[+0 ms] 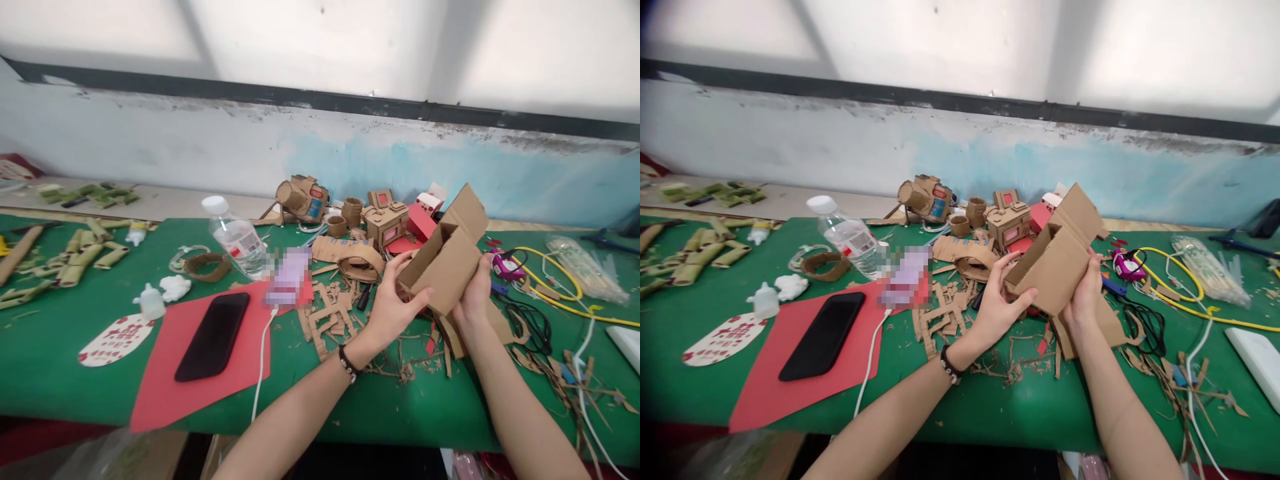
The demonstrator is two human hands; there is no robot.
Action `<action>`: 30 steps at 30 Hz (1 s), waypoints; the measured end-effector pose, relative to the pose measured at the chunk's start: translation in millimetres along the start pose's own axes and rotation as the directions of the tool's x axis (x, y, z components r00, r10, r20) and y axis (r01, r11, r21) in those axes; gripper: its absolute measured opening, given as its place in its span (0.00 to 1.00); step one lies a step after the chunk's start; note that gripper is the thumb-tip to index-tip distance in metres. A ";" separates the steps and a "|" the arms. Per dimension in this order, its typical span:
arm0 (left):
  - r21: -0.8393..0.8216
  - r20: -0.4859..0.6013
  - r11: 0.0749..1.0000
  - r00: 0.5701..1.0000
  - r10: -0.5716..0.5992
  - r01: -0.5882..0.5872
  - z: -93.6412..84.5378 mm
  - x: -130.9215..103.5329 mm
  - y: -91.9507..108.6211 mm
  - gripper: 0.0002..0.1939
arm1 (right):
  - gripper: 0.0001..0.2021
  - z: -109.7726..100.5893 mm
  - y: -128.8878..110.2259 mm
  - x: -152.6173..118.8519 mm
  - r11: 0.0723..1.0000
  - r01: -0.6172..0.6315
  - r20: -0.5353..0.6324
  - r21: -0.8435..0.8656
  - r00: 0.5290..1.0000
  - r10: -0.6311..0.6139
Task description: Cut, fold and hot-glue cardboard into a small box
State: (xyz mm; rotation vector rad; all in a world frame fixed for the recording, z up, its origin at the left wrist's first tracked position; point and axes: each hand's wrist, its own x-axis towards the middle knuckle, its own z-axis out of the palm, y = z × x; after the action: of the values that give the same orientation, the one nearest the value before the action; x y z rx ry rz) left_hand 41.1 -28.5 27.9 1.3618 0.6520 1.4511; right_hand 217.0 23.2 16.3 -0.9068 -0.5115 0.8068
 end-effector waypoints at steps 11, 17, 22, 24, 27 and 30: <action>0.150 -0.114 0.988 0.992 0.048 -0.030 -17.7 14.3 6.3 0.29 | 0.21 0.9 -8.0 -6.6 0.957 0.237 0.147 -0.170 0.966 -0.213; 0.222 -0.100 0.975 0.995 0.019 0.004 -33.2 21.2 10.7 0.32 | 0.23 -1.9 -15.7 -8.6 0.835 0.408 0.197 -0.369 0.913 -0.359; 0.172 0.009 0.983 0.997 -0.072 0.069 -53.2 29.7 23.4 0.43 | 0.22 -3.4 -24.9 -14.2 0.800 0.447 0.270 -0.399 0.891 -0.364; 0.146 0.039 0.982 0.991 -0.125 0.118 -58.8 32.8 29.0 0.49 | 0.22 -3.2 -29.0 -21.1 0.764 0.488 0.327 -0.423 0.868 -0.373; 0.144 0.052 0.983 0.992 -0.118 0.110 -61.6 35.7 34.4 0.51 | 0.21 0.3 -33.6 -34.9 0.757 0.478 0.444 -0.445 0.852 -0.277; 0.168 -0.070 0.980 0.993 -0.093 0.104 -64.0 38.1 36.9 0.41 | 0.29 5.7 -34.7 -41.9 0.883 0.323 0.484 -0.342 0.865 -0.128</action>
State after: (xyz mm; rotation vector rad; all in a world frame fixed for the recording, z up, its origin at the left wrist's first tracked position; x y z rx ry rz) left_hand -25.2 8.2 62.0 1.3995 0.8900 1.3880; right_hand 201.3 -19.9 46.2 -1.0212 -1.2181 0.6952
